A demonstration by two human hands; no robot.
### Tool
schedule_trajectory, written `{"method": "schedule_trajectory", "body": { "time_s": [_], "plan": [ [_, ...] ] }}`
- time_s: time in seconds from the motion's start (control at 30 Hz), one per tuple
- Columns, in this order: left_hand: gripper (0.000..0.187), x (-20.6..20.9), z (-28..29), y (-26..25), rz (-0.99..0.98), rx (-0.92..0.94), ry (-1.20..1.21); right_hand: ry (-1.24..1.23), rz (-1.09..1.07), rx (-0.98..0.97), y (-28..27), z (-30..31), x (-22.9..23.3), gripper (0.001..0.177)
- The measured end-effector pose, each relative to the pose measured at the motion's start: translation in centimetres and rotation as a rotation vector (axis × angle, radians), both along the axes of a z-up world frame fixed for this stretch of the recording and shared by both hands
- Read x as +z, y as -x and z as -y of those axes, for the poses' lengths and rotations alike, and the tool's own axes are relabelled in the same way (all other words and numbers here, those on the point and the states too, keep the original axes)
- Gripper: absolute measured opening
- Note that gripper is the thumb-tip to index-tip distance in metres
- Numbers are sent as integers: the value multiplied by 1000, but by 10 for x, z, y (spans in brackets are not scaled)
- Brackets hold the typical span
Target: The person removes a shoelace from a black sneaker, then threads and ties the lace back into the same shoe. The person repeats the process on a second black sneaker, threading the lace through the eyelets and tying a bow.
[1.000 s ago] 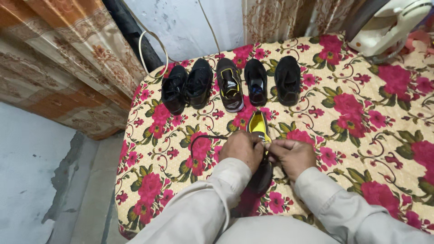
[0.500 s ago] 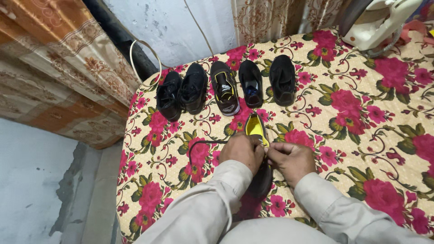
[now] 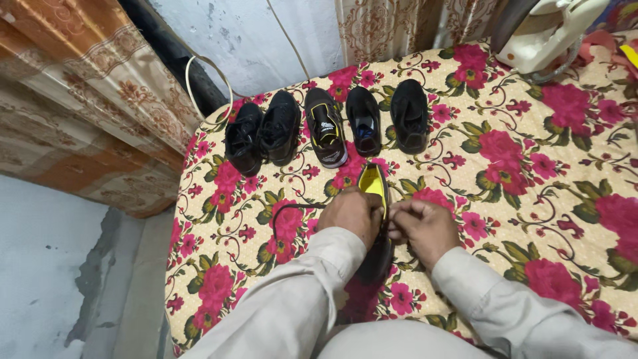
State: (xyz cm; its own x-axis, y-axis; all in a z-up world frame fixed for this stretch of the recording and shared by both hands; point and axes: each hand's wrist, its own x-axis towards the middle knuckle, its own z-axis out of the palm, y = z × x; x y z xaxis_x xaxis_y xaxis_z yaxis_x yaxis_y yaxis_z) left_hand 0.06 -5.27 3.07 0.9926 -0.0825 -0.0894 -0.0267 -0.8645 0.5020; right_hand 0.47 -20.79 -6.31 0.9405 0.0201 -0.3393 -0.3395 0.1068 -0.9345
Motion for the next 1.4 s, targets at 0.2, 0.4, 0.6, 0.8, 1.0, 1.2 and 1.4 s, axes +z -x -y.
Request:
{"method": "schedule_trajectory", "body": {
  "time_s": [0.2, 0.4, 0.6, 0.8, 1.0, 1.2, 1.4],
  "plan": [
    [22, -5, -2, 1, -28, 0, 8, 61, 28, 57, -8, 2, 3, 17],
    [23, -19, -2, 4, 77, 43, 103, 87, 21, 44, -12, 1, 3, 14],
    [18, -17, 4, 6, -4, 105, 80, 152, 46, 71, -13, -1, 0, 5],
    [31, -10, 0, 22, 165, 75, 60, 41, -4, 21, -16, 15, 4, 1],
    [32, -12, -16, 34, 243, 143, 280, 55, -41, -60, -18, 57, 18, 7],
    [23, -19, -30, 45, 201, 243, 346, 68, 55, -151, -23, 89, 43, 7],
    [20, -27, -28, 66, 27, 261, 273, 133, 123, -151, -29, 103, 72, 6]
  ]
}}
